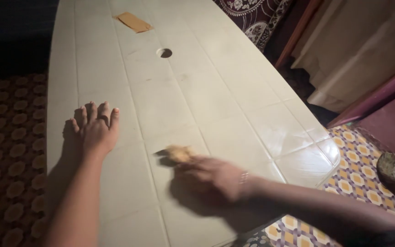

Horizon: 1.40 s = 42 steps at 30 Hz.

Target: The person wipes a white tiled table surface with a cloth, moving the cloth across the table in repeated strokes. A small taped paper patch remains on the table throughout the clip.

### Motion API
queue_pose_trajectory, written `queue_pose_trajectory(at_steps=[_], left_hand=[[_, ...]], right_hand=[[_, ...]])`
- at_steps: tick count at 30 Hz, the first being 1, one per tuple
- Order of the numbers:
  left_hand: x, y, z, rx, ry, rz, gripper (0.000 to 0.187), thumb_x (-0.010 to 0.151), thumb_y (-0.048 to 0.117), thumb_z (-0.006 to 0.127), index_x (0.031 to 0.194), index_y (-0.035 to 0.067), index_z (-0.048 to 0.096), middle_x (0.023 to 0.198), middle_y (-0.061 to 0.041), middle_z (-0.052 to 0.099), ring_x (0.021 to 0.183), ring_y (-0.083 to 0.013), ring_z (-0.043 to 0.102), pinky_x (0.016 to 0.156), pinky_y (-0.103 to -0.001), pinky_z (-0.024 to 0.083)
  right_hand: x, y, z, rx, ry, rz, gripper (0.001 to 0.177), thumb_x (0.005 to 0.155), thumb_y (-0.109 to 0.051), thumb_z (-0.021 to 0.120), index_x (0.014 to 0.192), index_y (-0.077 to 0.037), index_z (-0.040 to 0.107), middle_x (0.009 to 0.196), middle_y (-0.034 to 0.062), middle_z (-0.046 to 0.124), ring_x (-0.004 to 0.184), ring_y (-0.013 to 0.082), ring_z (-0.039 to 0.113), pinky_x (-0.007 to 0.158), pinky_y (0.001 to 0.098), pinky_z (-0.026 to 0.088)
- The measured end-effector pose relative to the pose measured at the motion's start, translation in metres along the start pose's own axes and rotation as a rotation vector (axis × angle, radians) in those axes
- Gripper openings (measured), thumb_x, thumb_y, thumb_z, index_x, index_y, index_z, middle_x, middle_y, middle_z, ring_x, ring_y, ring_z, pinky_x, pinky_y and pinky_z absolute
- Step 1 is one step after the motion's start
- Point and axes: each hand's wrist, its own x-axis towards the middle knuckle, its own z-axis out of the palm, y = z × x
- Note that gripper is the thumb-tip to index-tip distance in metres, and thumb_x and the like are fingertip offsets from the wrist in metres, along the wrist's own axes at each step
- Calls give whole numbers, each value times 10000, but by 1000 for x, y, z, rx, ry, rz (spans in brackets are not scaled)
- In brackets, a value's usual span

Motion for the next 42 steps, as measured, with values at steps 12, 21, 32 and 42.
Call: queue_pose_trajectory(at_steps=[12, 21, 32, 42], left_hand=[[-1, 4, 3, 87, 30, 78, 769, 1021, 679, 214, 1559, 158, 391, 1641, -189, 277, 1526, -404, 162, 1183, -650, 51], [-3, 4, 7, 134, 86, 26, 718, 1014, 667, 262, 1540, 216, 452, 1644, -142, 322, 1533, -368, 198, 1211, -616, 69], [-6, 6, -5, 40, 20, 26, 667, 1056, 595, 262, 1551, 192, 456, 1662, -127, 324, 1557, -351, 201, 1234, -607, 64], [-1, 3, 5, 3, 47, 45, 679, 1058, 610, 285, 1553, 175, 448, 1670, -155, 316, 1547, -377, 189, 1230, -623, 56]], right_hand=[[-94, 280, -12, -280, 165, 898, 453, 1019, -355, 488, 1411, -147, 585, 1525, 137, 565, 1325, 367, 572, 1083, 462, 481], [89, 119, 77, -6, 159, 458, 603, 901, -452, 690, 1378, -91, 616, 1526, 240, 469, 1388, 463, 411, 1152, 531, 350], [4, 47, -21, -212, -178, 455, 346, 886, -294, 657, 1191, -131, 674, 1293, 90, 653, 1266, 279, 584, 1116, 424, 450], [-102, 214, -52, -494, 95, 550, 408, 933, -262, 655, 1285, -56, 666, 1406, 148, 639, 1387, 341, 540, 1144, 393, 443]])
